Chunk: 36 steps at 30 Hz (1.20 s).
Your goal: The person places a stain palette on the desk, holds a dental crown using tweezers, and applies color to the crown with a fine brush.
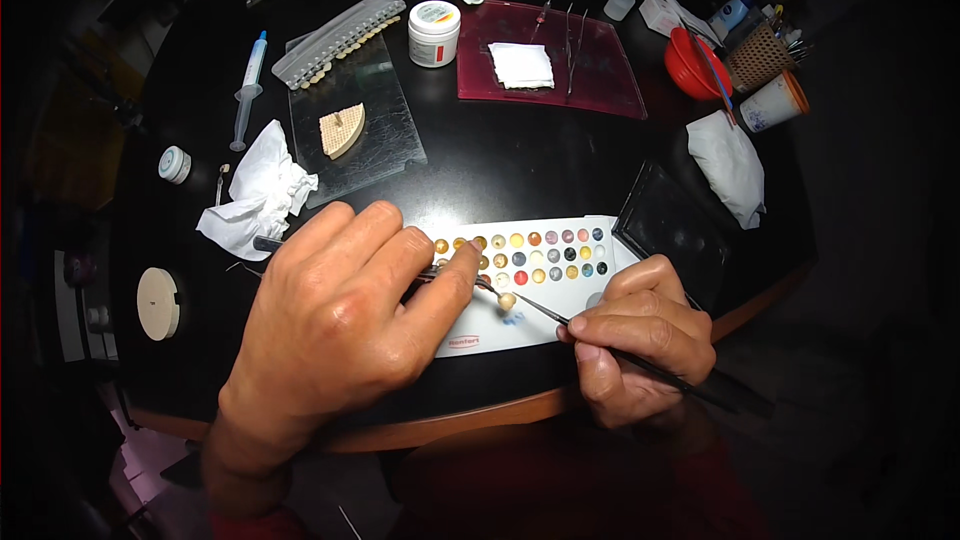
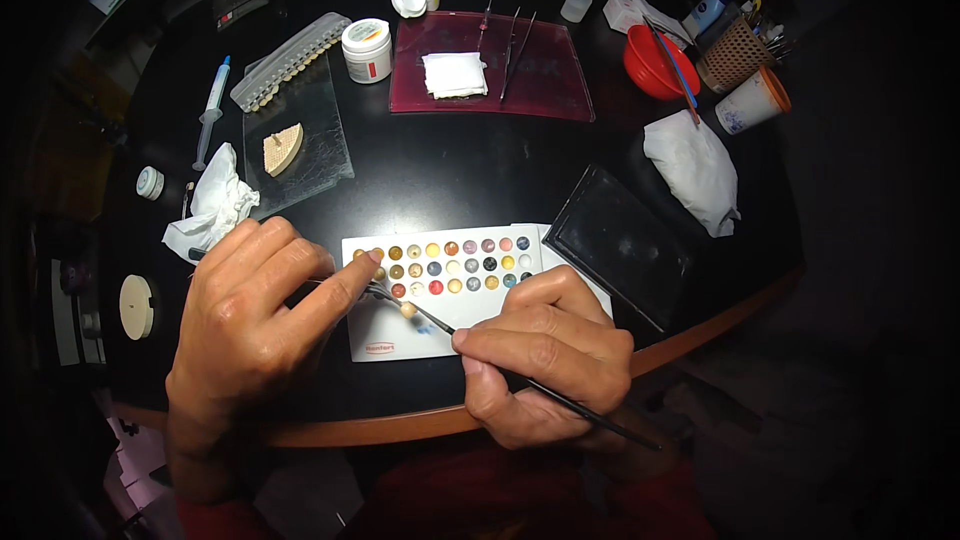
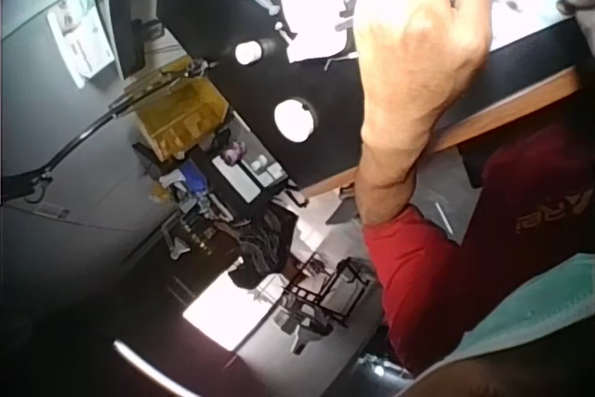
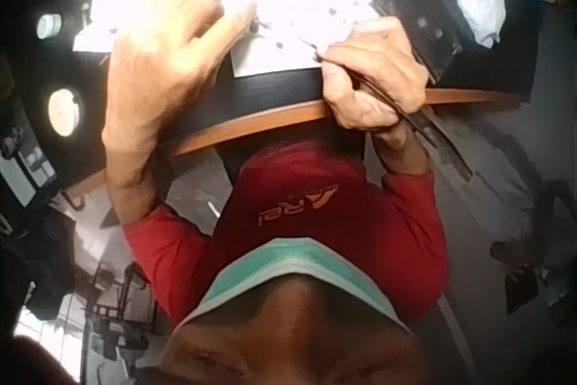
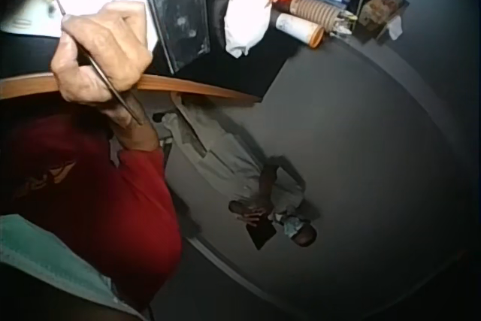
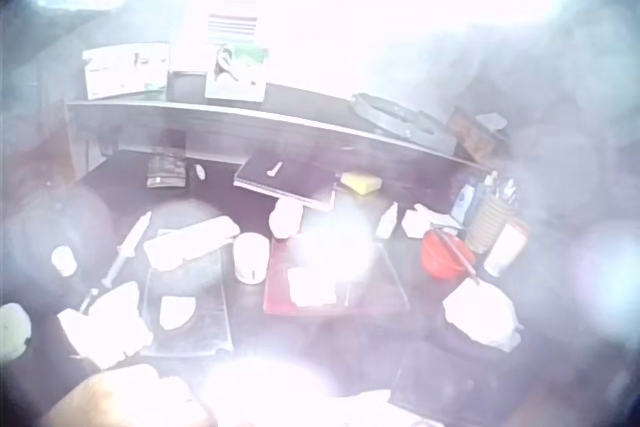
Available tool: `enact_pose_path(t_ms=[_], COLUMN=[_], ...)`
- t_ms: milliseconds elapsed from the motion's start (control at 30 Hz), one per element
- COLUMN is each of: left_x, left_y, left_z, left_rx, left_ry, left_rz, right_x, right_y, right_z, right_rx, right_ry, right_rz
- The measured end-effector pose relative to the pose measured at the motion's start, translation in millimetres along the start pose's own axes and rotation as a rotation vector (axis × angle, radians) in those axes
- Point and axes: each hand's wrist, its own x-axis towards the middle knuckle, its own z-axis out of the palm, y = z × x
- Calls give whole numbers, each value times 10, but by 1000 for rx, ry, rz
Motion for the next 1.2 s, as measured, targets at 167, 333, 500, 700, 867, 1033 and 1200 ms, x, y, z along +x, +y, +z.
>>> enact_pose_path(t_ms=[167, 333, 500, 700, 867, 1033, 1200], left_x=[-19, -18, -12, -3, -15, -9, -18], left_y=[18, 10, 20, 35, 17, 20, 12], left_z=[-8, 13, -4, -8, 8, -9, 6], left_rx=[-8, -10, -17, -16, -20, -27, -17], left_ry=[-28, 0, -1, 2, 9, -2, -4], left_rz=[-12, -4, -16, -29, -16, -25, -17], right_x=[3, 19, 18, 21, 19, 20, 21], right_y=[-18, -47, -44, -44, -46, -71, -54], right_z=[68, 82, 71, 86, 81, 59, 92], right_rx=[-21, -53, -63, -67, -69, -62, -69], right_ry=[-12, -18, -47, -36, -39, -47, -44], right_rz=[-8, 1, -7, -8, -13, -8, -31])
